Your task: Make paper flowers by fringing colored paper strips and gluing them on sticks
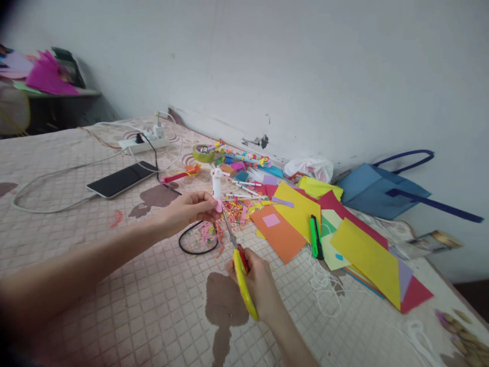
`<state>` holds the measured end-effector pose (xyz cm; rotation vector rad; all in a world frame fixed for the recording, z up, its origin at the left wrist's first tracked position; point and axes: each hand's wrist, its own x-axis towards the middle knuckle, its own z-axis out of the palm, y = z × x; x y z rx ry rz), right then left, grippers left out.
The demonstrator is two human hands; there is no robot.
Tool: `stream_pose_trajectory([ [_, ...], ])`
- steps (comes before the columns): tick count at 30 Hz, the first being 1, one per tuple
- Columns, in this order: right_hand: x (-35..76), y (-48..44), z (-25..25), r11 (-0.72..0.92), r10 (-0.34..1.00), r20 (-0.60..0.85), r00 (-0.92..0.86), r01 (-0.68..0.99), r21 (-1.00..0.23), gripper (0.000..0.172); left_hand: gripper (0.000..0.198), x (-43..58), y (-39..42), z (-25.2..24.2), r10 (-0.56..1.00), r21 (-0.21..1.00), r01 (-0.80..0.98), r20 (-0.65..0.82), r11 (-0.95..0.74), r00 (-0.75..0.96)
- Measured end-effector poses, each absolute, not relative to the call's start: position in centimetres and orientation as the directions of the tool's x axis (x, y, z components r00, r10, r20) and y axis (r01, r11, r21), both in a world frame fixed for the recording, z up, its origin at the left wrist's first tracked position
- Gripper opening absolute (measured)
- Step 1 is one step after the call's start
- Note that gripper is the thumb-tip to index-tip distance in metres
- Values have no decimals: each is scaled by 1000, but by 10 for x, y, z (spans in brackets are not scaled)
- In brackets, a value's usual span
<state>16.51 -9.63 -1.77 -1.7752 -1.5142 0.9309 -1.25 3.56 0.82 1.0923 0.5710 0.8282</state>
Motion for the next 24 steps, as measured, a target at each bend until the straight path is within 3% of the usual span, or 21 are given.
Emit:
stream_pose_trajectory([
  [12, 169, -97, -29, -109, 994, -81, 74, 567, -816, 32, 19, -10, 32, 8, 810, 927, -295, -18, 234, 587],
  [24, 168, -96, -27, -64, 998, -38, 56, 601, -797, 27, 20, -11, 35, 7, 764, 946, -279, 57, 165, 642],
])
